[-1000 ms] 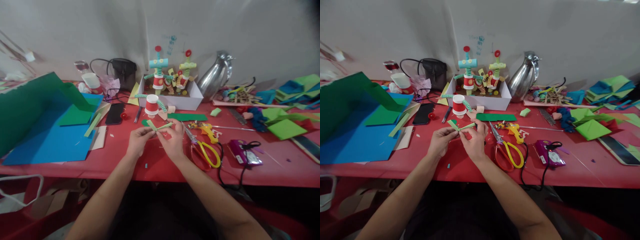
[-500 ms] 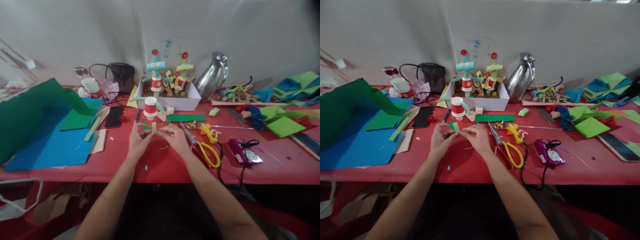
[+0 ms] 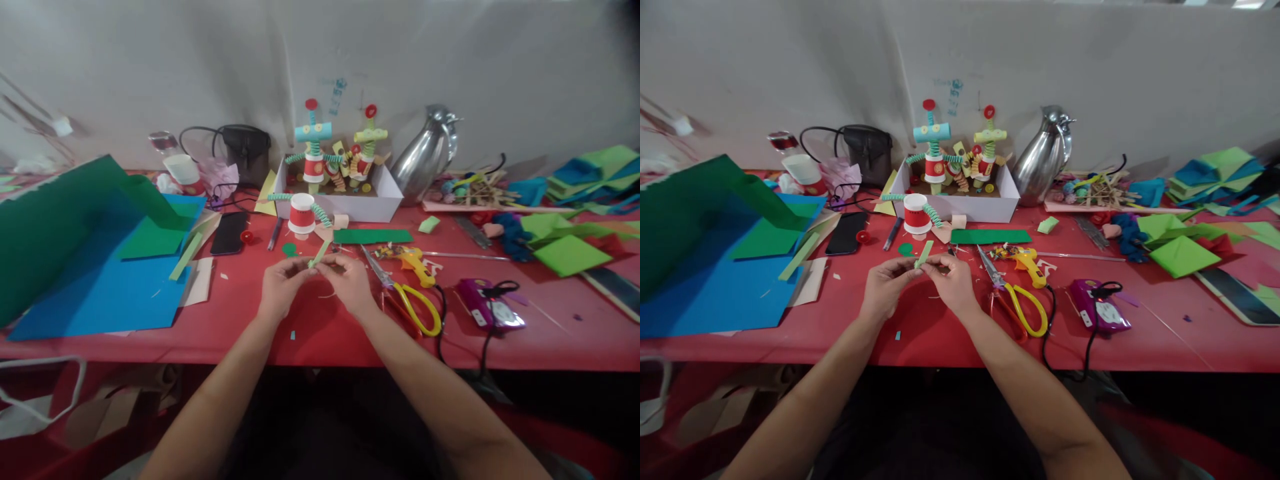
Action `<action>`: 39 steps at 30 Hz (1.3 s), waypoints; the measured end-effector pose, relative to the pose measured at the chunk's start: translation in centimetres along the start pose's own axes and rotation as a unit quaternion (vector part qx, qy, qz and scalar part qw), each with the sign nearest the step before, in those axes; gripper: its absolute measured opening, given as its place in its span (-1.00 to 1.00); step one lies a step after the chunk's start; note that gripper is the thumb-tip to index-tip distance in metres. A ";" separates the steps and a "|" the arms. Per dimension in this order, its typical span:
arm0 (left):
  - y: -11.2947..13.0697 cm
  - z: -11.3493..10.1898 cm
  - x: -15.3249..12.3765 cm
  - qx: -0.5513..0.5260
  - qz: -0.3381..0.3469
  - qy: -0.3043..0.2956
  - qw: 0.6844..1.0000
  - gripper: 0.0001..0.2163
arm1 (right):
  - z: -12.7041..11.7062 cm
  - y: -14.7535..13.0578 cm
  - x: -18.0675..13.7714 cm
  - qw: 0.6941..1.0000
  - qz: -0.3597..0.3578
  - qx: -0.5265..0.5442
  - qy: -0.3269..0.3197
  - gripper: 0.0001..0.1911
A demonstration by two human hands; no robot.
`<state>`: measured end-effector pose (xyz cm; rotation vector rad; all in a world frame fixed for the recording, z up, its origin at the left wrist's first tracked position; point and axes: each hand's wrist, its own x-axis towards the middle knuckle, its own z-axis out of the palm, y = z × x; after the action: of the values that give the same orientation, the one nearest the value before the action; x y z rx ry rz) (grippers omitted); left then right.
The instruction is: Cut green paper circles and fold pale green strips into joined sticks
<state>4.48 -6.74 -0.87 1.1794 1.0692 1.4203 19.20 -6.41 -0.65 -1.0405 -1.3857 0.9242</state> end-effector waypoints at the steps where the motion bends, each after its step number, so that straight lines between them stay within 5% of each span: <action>1: 0.0 0.0 0.0 0.001 -0.005 0.017 1.000 -0.75 | 0.2 0.1 -0.1 1.000 0.007 0.009 -0.001 -0.87; 13: 0.0 -0.4 0.0 0.011 -0.019 0.042 0.999 -0.91 | 1.0 0.3 -0.4 0.999 -0.015 -0.018 -0.025 -0.84; 22: 0.4 0.5 0.0 -0.096 -0.082 0.011 0.992 -0.72 | 1.8 0.4 -0.5 0.999 0.015 0.005 0.031 -0.78; 30: 0.3 -0.3 0.6 -0.142 -0.131 0.046 0.980 -0.66 | 1.7 0.6 -0.9 0.999 0.023 -0.021 0.023 -0.70; 35: 0.5 -1.2 1.1 -0.137 -0.149 0.039 0.978 -0.67 | -0.7 -0.2 -0.5 0.983 -0.098 -0.138 0.068 -0.85; 39: 0.9 -1.5 0.9 -0.131 -0.155 0.013 0.979 -0.70 | -1.4 0.1 0.0 0.912 -0.273 -0.304 0.024 -0.82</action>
<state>2.80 -6.07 -0.11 0.7706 0.9999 1.2871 20.58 -6.47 -0.61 -1.0184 -1.8464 0.0386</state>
